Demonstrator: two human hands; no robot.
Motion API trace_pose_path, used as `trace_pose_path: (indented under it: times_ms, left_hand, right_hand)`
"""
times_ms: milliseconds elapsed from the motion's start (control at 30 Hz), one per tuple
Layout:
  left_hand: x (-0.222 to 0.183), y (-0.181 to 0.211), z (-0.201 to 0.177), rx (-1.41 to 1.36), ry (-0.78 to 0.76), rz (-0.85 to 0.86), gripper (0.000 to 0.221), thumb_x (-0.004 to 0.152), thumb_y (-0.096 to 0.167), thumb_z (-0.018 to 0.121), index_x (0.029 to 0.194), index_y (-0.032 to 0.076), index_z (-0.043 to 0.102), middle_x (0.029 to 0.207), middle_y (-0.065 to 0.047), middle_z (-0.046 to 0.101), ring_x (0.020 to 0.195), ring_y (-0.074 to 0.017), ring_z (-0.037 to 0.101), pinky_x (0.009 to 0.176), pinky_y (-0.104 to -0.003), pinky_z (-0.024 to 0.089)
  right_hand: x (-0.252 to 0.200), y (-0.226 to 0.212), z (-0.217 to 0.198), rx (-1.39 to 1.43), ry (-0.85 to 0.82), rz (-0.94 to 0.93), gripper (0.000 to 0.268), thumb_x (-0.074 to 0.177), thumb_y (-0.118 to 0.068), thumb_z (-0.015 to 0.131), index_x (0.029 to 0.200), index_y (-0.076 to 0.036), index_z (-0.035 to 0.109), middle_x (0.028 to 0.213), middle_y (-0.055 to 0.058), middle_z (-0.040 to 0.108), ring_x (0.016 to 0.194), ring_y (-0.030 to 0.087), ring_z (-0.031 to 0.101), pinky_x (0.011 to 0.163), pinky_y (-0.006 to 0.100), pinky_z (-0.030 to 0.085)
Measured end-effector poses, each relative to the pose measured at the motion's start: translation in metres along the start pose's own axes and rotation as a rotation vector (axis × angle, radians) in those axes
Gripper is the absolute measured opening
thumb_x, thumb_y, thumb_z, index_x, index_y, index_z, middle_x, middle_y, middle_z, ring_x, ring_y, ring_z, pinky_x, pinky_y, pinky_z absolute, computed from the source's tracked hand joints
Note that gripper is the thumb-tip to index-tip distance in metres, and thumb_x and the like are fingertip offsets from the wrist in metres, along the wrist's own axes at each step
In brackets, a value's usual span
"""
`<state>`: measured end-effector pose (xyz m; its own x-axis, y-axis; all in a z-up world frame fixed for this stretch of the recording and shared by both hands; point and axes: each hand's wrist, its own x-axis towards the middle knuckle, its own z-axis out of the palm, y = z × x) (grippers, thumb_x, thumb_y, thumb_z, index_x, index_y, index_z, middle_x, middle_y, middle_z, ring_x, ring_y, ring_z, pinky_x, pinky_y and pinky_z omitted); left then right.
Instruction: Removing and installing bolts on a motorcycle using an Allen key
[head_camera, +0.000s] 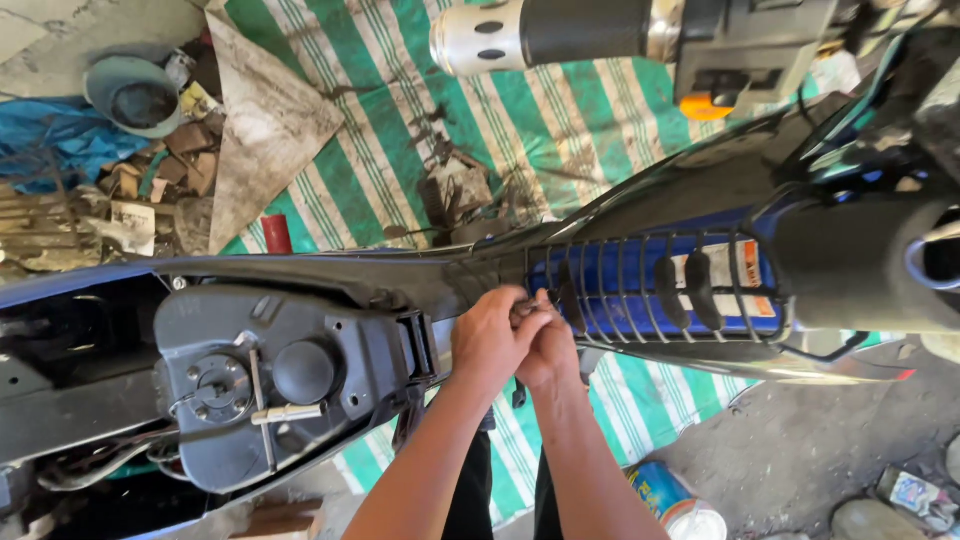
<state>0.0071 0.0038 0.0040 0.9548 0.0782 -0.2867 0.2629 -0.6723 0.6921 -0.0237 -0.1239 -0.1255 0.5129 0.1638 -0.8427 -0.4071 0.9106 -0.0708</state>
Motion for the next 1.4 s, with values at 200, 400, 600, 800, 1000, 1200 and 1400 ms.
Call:
trace_pose_path:
  times_ms: [200,400,600,800,1000,1200,1400]
  left_hand:
    - [0.012,-0.009,0.019,0.124,-0.021,-0.067,0.036,0.101,0.054,0.069,0.089,0.021,0.072,0.075,-0.004,0.070,0.079,-0.0343,0.079,0.070,-0.049,0.066]
    - [0.004,0.017,-0.009,0.098,0.059,-0.133,0.037,0.095,0.053,0.076,0.086,0.017,0.073,0.071,-0.006,0.072,0.073,-0.0357,0.079,0.067,-0.050,0.066]
    - [0.001,0.006,-0.010,0.014,0.045,-0.002,0.038,0.089,0.055,0.082,0.098,0.019,0.073,0.078,-0.001,0.075,0.082,-0.0305,0.081,0.069,-0.047,0.066]
    - [0.007,-0.018,0.013,0.149,0.081,0.151,0.024,0.096,0.051,0.075,0.100,0.028,0.074,0.079,0.003,0.064,0.076,-0.0255,0.078,0.064,-0.043,0.066]
    - [0.015,-0.011,0.020,0.010,0.008,-0.055,0.033,0.101,0.044,0.069,0.087,0.015,0.074,0.072,-0.008,0.072,0.074,-0.0402,0.078,0.064,-0.052,0.064]
    - [0.015,-0.004,0.002,0.150,0.066,0.051,0.048,0.085,0.056,0.084,0.112,0.019,0.069,0.086,-0.009,0.076,0.080,-0.0364,0.081,0.069,-0.053,0.066]
    - [0.015,0.001,0.001,0.156,0.074,0.132,0.040,0.099,0.059,0.071,0.085,0.022,0.069,0.073,-0.005,0.068,0.071,-0.0336,0.078,0.062,-0.047,0.065]
  right_hand:
    - [-0.038,0.001,0.038,0.066,-0.004,0.022,0.026,0.110,-0.034,0.076,0.098,-0.011,0.076,0.097,0.002,0.078,0.099,0.021,0.074,0.099,0.037,0.058]
    - [-0.014,0.000,0.012,0.132,0.043,0.046,0.025,0.113,-0.019,0.067,0.131,-0.007,0.077,0.134,0.003,0.078,0.128,0.021,0.072,0.119,0.043,0.055]
    - [-0.002,0.000,0.011,0.090,0.021,0.119,0.029,0.103,-0.035,0.083,0.090,-0.009,0.079,0.088,0.006,0.077,0.085,0.024,0.074,0.087,0.039,0.065]
    - [-0.016,0.001,0.028,0.087,-0.030,0.137,0.034,0.103,-0.040,0.083,0.088,-0.011,0.076,0.078,0.000,0.072,0.077,0.015,0.073,0.086,0.034,0.065]
    - [-0.038,-0.006,0.040,0.112,0.018,0.044,0.024,0.108,-0.028,0.074,0.121,-0.009,0.080,0.119,0.006,0.080,0.114,0.024,0.075,0.108,0.042,0.060]
    - [0.003,-0.004,-0.003,0.169,0.092,0.052,0.019,0.111,-0.016,0.067,0.123,-0.010,0.081,0.117,0.004,0.081,0.114,0.021,0.077,0.110,0.041,0.060]
    - [-0.024,0.000,0.037,0.087,-0.034,0.115,0.033,0.104,-0.041,0.081,0.086,-0.014,0.077,0.081,0.001,0.074,0.082,0.018,0.073,0.087,0.034,0.061]
